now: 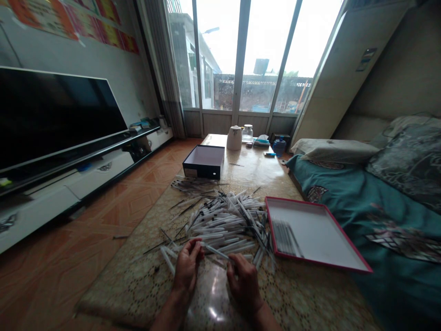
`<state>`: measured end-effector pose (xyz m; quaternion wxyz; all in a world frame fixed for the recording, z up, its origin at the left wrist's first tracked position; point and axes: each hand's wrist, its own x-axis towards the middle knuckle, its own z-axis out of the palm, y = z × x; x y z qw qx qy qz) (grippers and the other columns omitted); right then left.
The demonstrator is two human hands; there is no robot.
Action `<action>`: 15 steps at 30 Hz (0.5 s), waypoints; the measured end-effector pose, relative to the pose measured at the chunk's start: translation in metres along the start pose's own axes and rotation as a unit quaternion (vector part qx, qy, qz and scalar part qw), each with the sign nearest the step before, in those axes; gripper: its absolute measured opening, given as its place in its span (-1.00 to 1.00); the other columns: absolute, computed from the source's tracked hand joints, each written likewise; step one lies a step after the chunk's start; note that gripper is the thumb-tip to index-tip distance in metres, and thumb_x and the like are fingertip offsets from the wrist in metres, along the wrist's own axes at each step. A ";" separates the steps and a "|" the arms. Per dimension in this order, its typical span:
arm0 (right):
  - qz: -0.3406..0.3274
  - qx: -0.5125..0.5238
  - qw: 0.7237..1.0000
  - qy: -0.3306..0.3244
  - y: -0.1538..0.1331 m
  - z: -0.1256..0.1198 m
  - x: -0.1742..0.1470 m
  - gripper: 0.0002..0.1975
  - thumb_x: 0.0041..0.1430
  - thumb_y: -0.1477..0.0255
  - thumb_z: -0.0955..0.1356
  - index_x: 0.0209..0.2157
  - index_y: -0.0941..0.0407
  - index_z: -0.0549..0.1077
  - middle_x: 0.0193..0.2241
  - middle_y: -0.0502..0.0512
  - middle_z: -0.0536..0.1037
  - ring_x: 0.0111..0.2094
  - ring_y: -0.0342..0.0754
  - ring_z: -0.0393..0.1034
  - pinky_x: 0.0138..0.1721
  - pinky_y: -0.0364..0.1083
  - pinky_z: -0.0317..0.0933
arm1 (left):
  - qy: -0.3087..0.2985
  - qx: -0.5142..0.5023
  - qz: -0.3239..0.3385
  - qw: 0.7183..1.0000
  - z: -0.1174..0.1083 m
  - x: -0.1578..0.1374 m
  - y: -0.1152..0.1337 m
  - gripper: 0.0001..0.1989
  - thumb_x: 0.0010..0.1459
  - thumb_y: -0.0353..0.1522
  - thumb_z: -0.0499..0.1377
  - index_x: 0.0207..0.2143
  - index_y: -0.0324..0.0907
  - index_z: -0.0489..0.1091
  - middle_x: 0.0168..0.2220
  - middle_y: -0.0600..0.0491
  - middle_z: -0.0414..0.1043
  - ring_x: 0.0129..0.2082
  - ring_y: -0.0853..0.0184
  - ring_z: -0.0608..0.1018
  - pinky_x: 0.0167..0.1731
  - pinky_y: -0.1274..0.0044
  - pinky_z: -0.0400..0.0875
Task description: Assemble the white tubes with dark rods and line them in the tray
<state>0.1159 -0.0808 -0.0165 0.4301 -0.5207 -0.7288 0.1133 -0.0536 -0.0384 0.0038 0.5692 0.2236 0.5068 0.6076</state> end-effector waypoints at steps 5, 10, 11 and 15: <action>-0.014 -0.001 1.000 -0.002 0.001 0.000 0.001 -0.81 0.14 0.55 0.20 -0.27 0.12 0.41 -0.48 0.04 0.44 -0.44 -0.10 0.35 -0.39 -0.18 0.17 | -0.055 0.092 0.023 0.994 -0.004 0.000 0.001 -0.64 -0.20 -0.22 0.36 -0.33 -0.23 0.48 -0.57 0.17 0.38 -0.59 0.48 0.37 -0.54 0.63 0.27; -0.004 -0.003 1.000 -0.001 0.001 0.000 0.000 -0.84 0.14 0.52 0.22 -0.33 0.12 0.42 -0.50 0.03 0.44 -0.48 -0.11 0.34 -0.42 -0.19 0.16 | -0.049 0.113 0.017 0.992 -0.004 -0.004 -0.002 -0.60 -0.20 -0.16 0.34 -0.31 -0.21 0.50 -0.56 0.12 0.45 -0.55 0.40 0.45 -0.51 0.59 0.32; 0.003 -0.002 1.000 -0.004 0.000 0.001 0.000 -0.84 0.15 0.51 0.22 -0.33 0.12 0.42 -0.50 0.03 0.44 -0.48 -0.12 0.34 -0.42 -0.19 0.15 | -0.044 0.101 0.015 0.994 -0.004 -0.006 -0.003 -0.59 -0.20 -0.15 0.34 -0.31 -0.20 0.50 -0.52 0.09 0.49 -0.52 0.37 0.48 -0.49 0.57 0.34; 0.034 0.012 0.999 -0.029 -0.001 0.000 0.005 -0.84 0.16 0.49 0.23 -0.35 0.12 0.44 -0.49 0.04 0.47 -0.47 -0.12 0.36 -0.39 -0.19 0.16 | -0.032 0.062 0.013 0.997 -0.003 -0.009 -0.007 -0.61 -0.23 -0.13 0.35 -0.37 -0.19 0.45 -0.43 0.03 0.54 -0.47 0.31 0.52 -0.47 0.54 0.38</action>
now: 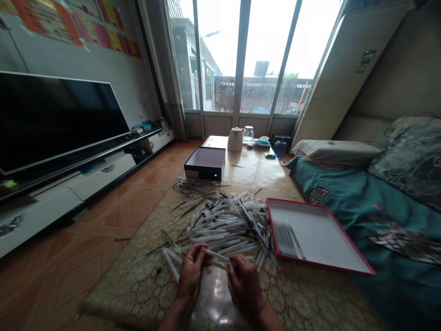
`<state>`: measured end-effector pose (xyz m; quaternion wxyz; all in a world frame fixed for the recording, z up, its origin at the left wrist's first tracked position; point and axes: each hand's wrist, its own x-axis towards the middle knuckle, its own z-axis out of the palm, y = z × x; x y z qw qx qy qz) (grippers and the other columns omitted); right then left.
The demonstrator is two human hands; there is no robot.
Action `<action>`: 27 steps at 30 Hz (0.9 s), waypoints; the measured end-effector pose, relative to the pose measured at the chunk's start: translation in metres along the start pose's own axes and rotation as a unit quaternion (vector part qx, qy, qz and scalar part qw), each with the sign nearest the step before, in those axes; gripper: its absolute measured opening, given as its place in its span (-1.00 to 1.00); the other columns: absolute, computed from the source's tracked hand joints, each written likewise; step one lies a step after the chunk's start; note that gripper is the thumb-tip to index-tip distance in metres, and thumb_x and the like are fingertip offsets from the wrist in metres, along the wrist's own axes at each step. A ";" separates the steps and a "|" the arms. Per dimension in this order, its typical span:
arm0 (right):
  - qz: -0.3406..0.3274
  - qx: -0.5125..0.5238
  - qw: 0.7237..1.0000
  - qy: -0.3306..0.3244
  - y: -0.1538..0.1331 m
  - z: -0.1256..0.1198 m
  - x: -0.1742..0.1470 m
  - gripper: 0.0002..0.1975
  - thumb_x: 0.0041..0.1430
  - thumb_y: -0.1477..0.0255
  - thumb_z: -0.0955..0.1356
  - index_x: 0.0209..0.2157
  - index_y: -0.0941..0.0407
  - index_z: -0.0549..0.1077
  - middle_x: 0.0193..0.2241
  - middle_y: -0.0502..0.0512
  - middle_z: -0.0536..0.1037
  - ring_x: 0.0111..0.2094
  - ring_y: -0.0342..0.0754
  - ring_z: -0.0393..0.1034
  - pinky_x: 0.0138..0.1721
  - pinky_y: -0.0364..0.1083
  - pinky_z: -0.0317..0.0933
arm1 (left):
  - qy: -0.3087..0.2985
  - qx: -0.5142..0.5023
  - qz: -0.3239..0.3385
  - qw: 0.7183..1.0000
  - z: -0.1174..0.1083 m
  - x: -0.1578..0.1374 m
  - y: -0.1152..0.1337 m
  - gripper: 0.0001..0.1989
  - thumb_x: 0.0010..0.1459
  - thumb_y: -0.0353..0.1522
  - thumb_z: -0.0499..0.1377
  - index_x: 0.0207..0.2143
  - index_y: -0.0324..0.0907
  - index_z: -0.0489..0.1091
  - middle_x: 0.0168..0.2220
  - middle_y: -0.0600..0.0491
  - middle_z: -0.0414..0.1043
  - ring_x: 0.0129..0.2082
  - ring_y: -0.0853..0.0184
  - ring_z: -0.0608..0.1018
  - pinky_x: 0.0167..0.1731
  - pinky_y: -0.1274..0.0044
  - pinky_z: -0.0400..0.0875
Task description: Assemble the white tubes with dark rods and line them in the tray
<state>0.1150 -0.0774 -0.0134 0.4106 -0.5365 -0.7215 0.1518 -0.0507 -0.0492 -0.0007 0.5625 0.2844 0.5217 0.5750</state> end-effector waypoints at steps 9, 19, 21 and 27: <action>0.002 -0.076 0.983 -0.170 0.005 -0.045 0.025 -0.85 0.14 0.41 0.29 -0.49 0.07 0.42 -0.52 0.00 0.51 -0.46 -0.10 0.38 -0.46 -0.19 0.07 | -0.080 0.091 -0.001 0.993 0.004 -0.011 0.007 -0.64 -0.20 -0.10 0.32 -0.54 -0.19 0.37 -0.68 0.14 0.37 -0.68 0.44 0.35 -0.66 0.62 0.21; -0.018 0.043 0.985 -0.163 0.025 -0.045 0.020 -0.79 0.21 0.37 0.25 -0.29 0.07 0.52 -0.37 0.06 0.56 -0.32 -0.06 0.44 -0.28 -0.15 0.23 | -0.158 0.141 -0.012 0.977 -0.001 -0.018 0.014 -0.70 -0.09 -0.15 0.28 -0.42 -0.21 0.51 -0.65 0.12 0.34 -0.66 0.43 0.32 -0.62 0.60 0.19; -0.017 0.050 0.986 -0.157 0.025 -0.041 0.018 -0.77 0.21 0.36 0.25 -0.33 0.08 0.53 -0.40 0.07 0.56 -0.34 -0.06 0.43 -0.28 -0.13 0.24 | -0.162 0.150 0.004 0.975 -0.003 -0.017 0.011 -0.70 -0.07 -0.15 0.27 -0.41 -0.21 0.52 -0.65 0.12 0.33 -0.66 0.43 0.31 -0.63 0.60 0.17; 0.028 0.124 0.977 -0.169 0.023 -0.039 0.023 -0.72 0.17 0.31 0.29 -0.51 0.13 0.53 -0.58 -0.03 0.49 -0.52 -0.14 0.33 -0.44 -0.20 0.17 | -0.153 0.185 0.055 0.969 -0.007 -0.020 0.005 -0.74 -0.02 -0.17 0.24 -0.42 -0.19 0.54 -0.59 0.07 0.38 -0.59 0.39 0.33 -0.56 0.59 0.21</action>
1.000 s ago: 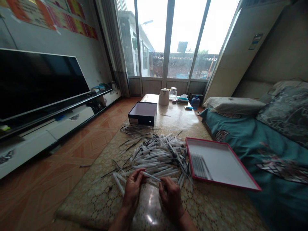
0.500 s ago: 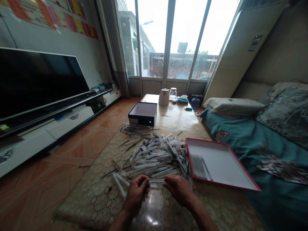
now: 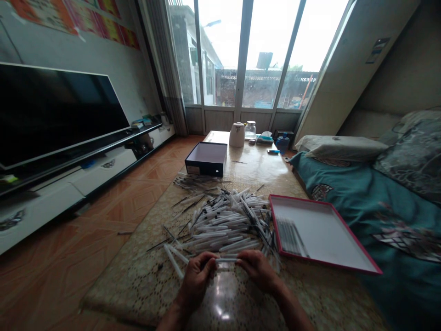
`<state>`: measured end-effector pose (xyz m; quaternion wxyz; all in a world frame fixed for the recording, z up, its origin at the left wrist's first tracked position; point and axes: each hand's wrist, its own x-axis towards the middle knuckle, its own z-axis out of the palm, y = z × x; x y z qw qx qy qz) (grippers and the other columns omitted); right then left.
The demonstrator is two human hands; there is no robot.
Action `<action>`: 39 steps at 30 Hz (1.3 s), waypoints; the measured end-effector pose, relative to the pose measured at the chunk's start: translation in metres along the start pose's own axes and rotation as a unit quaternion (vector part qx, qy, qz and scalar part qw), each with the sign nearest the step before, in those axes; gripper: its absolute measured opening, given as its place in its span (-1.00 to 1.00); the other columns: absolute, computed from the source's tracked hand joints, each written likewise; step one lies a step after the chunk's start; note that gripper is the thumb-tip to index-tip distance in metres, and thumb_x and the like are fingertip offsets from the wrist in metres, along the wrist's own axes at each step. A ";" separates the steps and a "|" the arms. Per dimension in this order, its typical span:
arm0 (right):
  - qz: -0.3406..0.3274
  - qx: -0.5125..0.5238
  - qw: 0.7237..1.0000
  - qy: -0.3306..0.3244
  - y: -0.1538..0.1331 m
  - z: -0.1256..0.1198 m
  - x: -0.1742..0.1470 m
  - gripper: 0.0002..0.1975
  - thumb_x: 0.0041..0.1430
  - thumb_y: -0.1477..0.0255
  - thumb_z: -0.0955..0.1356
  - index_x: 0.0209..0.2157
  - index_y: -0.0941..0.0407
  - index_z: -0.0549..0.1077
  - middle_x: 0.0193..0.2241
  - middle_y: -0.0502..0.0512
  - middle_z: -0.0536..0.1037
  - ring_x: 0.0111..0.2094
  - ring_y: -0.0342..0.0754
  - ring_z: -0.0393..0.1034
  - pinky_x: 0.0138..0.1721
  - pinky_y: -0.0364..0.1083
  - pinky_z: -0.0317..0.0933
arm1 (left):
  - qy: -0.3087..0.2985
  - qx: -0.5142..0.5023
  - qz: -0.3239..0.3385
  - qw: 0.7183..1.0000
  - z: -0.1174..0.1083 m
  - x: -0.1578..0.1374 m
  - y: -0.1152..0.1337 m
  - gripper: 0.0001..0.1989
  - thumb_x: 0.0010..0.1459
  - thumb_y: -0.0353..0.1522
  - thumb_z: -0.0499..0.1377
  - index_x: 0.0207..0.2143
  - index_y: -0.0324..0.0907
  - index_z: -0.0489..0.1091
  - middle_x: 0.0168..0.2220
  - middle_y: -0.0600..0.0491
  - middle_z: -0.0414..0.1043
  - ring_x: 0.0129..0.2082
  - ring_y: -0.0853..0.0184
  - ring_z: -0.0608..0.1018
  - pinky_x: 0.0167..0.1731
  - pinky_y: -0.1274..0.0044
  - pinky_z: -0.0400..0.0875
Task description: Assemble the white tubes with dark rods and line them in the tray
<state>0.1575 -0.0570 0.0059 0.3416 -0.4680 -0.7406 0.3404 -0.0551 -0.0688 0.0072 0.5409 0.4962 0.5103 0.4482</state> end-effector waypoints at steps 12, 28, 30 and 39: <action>0.061 0.074 0.995 -0.038 -0.004 0.004 -0.002 -0.71 0.17 0.33 0.29 -0.52 0.15 0.53 -0.59 -0.04 0.48 -0.52 -0.14 0.34 -0.47 -0.22 0.16 | -0.004 -0.040 -0.003 0.999 0.003 0.005 0.001 -0.75 0.01 -0.17 0.23 -0.45 -0.20 0.48 -0.64 0.13 0.36 -0.63 0.42 0.37 -0.59 0.60 0.24; -0.081 -0.332 0.939 -0.037 0.004 -0.014 -0.007 -0.92 0.14 0.46 0.39 -0.41 0.08 0.39 -0.39 -0.05 0.49 -0.33 -0.09 0.33 -0.29 -0.15 0.05 | -0.177 0.243 0.085 0.950 -0.009 0.013 0.015 -0.70 0.20 -0.23 0.03 -0.29 -0.19 0.50 -0.32 -0.03 0.53 -0.28 0.25 0.51 -0.25 0.49 0.33; -0.098 -0.348 0.932 -0.035 0.006 -0.013 -0.007 -0.90 0.12 0.45 0.40 -0.41 0.08 0.38 -0.40 -0.05 0.48 -0.34 -0.10 0.32 -0.32 -0.15 0.04 | -0.197 0.298 0.115 0.927 -0.012 0.017 0.011 -0.70 0.21 -0.25 0.00 -0.31 -0.20 0.48 -0.33 -0.02 0.50 -0.32 0.28 0.49 -0.28 0.50 0.32; -0.121 -0.337 0.933 -0.031 0.013 -0.004 -0.012 -0.91 0.19 0.41 0.33 -0.40 0.08 0.39 -0.44 -0.03 0.48 -0.38 -0.10 0.32 -0.32 -0.14 0.00 | -0.219 0.362 0.215 0.880 -0.012 0.020 -0.014 -0.78 0.24 -0.37 -0.07 -0.39 -0.19 0.32 -0.41 0.03 0.42 -0.43 0.36 0.42 -0.41 0.57 0.24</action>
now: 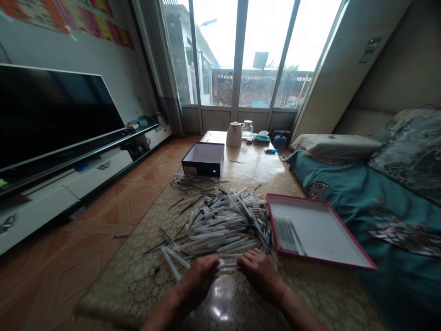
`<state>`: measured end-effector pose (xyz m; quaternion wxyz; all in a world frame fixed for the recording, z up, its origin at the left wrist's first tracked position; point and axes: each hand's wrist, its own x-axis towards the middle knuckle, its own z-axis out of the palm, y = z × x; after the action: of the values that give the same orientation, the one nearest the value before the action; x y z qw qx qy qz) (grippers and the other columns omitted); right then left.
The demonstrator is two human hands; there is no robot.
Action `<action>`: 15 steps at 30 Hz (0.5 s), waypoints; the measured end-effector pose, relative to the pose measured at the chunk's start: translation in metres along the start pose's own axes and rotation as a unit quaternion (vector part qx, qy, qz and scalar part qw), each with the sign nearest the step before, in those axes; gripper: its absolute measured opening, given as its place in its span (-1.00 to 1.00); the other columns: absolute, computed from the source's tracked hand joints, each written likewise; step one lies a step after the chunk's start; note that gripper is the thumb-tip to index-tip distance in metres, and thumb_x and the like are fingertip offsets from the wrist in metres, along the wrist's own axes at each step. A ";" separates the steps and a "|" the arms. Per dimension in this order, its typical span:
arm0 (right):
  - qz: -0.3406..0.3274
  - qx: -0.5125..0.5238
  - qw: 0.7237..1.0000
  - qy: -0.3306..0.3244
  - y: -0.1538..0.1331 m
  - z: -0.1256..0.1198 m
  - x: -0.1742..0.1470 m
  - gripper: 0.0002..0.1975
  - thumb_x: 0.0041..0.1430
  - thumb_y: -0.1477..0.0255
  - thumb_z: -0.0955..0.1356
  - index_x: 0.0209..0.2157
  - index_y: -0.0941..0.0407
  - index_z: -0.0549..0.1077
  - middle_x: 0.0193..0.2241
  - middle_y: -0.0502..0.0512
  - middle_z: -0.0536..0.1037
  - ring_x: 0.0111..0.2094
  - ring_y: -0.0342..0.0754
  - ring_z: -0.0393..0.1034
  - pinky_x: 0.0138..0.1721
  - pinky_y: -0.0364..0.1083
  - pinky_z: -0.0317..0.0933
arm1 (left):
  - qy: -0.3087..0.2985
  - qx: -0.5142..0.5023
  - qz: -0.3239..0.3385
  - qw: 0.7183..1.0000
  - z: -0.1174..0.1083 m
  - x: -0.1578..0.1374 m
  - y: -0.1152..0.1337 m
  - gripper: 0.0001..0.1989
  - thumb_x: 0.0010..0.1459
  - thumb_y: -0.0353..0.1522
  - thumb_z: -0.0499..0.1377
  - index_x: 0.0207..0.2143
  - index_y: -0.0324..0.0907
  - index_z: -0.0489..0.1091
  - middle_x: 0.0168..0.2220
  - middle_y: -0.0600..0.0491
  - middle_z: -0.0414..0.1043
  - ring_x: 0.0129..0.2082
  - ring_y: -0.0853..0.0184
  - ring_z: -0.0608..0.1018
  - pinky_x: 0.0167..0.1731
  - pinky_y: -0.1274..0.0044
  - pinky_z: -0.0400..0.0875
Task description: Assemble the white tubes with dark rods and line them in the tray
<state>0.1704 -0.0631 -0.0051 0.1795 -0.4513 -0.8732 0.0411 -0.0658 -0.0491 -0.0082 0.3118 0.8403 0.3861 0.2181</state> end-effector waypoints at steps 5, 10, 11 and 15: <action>0.066 0.125 0.989 -0.049 -0.001 0.004 0.003 -0.78 0.24 0.40 0.26 -0.48 0.12 0.42 -0.50 -0.02 0.49 -0.43 -0.16 0.33 -0.40 -0.19 0.00 | 0.032 0.019 0.022 0.999 0.002 -0.006 0.000 -0.80 0.23 -0.43 -0.07 -0.40 -0.17 0.30 -0.42 0.03 0.39 -0.42 0.37 0.42 -0.41 0.58 0.25; 0.125 0.187 0.968 -0.107 0.003 -0.005 0.010 -0.72 0.21 0.37 0.25 -0.53 0.14 0.45 -0.60 -0.05 0.45 -0.55 -0.20 0.24 -0.50 -0.21 -0.08 | 0.029 0.050 0.023 0.998 0.005 -0.002 0.001 -0.81 0.20 -0.48 -0.05 -0.36 -0.16 0.34 -0.39 0.02 0.41 -0.43 0.36 0.45 -0.42 0.58 0.30; 0.131 0.190 0.967 -0.111 0.004 -0.007 0.012 -0.72 0.20 0.36 0.26 -0.54 0.14 0.45 -0.60 -0.05 0.45 -0.55 -0.20 0.23 -0.50 -0.21 -0.08 | 0.034 0.050 0.019 0.998 0.005 0.001 0.002 -0.80 0.20 -0.47 -0.05 -0.34 -0.16 0.35 -0.39 0.02 0.42 -0.43 0.36 0.45 -0.42 0.57 0.31; 0.147 0.204 0.964 -0.081 0.014 -0.019 0.014 -0.69 0.21 0.32 0.24 -0.53 0.15 0.45 -0.58 -0.02 0.47 -0.52 -0.17 0.27 -0.48 -0.21 -0.02 | 0.100 0.006 -0.009 0.995 0.005 0.017 0.006 -0.77 0.22 -0.37 -0.01 -0.12 -0.13 0.37 -0.24 -0.03 0.48 -0.25 0.30 0.52 -0.23 0.51 0.40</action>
<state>0.1804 -0.0453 0.0133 0.1883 -0.5238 -0.7819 0.2808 -0.0496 -0.0406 -0.0058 0.2689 0.8127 0.4241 0.2956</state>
